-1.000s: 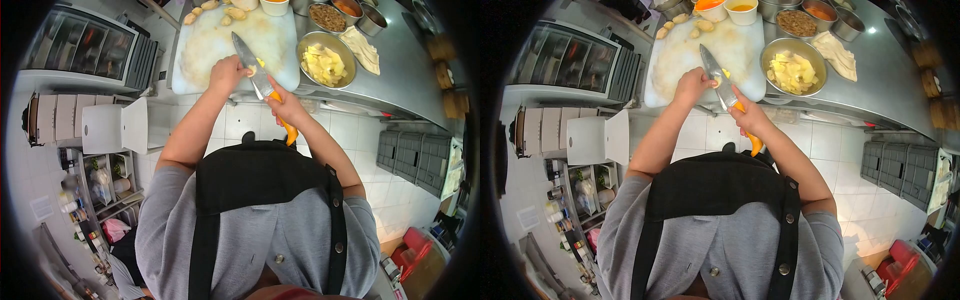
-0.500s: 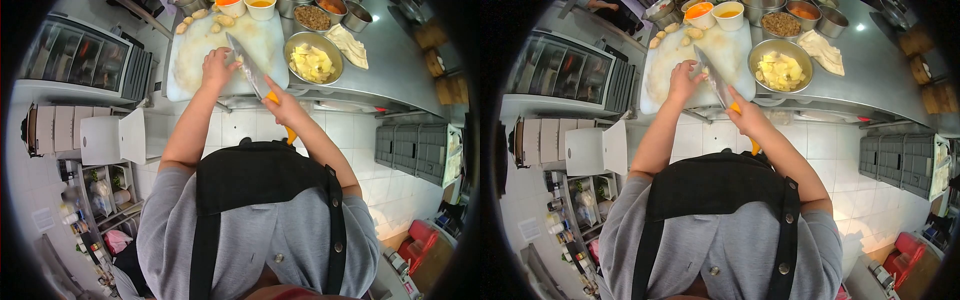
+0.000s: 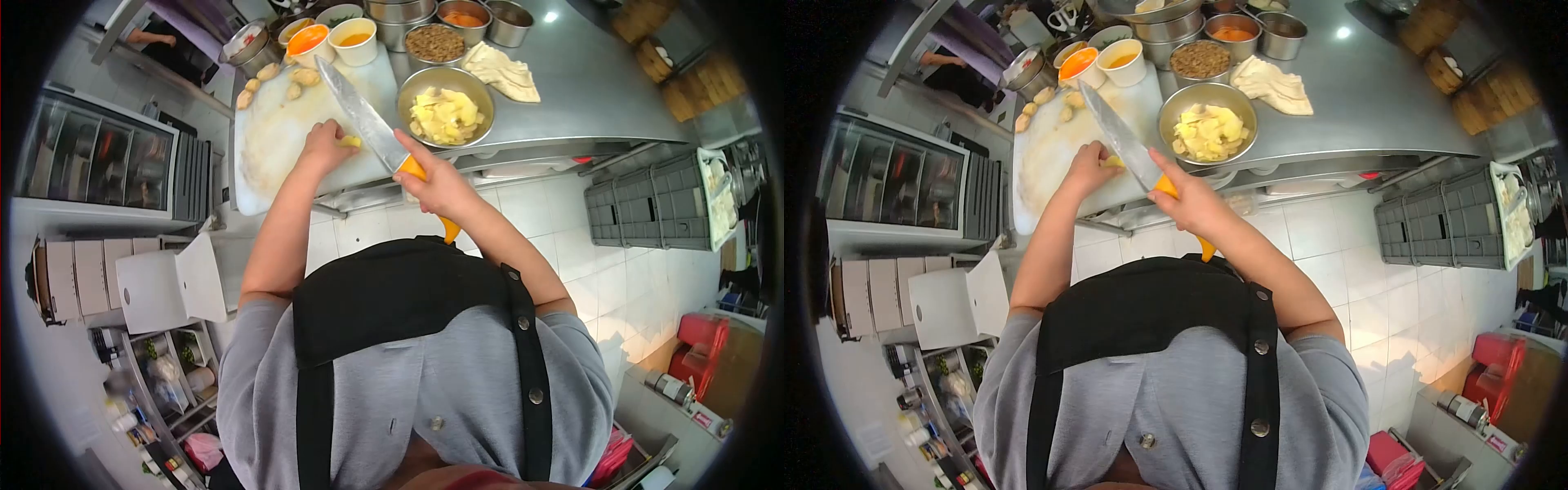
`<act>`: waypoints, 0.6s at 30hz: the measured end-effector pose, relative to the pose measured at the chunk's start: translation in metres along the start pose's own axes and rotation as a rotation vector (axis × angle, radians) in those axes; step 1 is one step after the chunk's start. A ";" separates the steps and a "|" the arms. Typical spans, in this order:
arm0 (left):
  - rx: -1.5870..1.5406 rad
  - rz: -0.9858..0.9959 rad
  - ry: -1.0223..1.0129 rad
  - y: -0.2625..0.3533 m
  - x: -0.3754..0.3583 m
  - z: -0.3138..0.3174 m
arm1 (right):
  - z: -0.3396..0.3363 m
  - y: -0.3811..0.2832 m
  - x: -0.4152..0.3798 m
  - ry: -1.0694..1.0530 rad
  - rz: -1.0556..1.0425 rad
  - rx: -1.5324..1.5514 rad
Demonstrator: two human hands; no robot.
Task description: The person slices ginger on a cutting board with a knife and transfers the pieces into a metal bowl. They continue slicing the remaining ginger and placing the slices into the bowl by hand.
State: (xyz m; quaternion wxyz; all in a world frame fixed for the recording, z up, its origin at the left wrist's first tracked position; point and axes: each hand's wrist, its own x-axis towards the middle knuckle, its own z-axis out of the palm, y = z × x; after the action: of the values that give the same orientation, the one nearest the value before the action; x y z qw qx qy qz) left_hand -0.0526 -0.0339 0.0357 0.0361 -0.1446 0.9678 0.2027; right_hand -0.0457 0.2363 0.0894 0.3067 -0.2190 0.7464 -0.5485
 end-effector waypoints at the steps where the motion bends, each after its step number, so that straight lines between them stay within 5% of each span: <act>1: -0.050 -0.024 -0.069 0.002 0.004 -0.004 | -0.004 -0.002 -0.002 0.011 -0.016 0.011; 5: -0.160 0.038 -0.098 0.015 0.011 -0.010 | -0.019 -0.012 -0.011 0.084 -0.060 0.079; 10: -0.757 0.212 -0.048 0.086 0.028 -0.020 | -0.045 -0.023 -0.024 0.299 -0.105 0.117; 12: -0.689 0.266 -0.108 0.107 0.044 -0.010 | -0.054 -0.027 -0.030 0.384 -0.136 0.114; 15: -0.293 0.598 0.269 0.109 0.070 0.030 | -0.063 -0.017 -0.030 0.510 -0.273 0.028; 18: -0.324 0.505 0.353 0.107 0.052 0.000 | -0.065 -0.027 -0.041 0.502 -0.136 0.140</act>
State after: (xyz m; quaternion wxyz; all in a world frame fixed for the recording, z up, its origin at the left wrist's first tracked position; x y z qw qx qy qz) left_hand -0.1334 0.0460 0.0696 -0.2064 0.0626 0.9197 0.3281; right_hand -0.0619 0.2997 0.1380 0.0889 -0.1039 0.7428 -0.6554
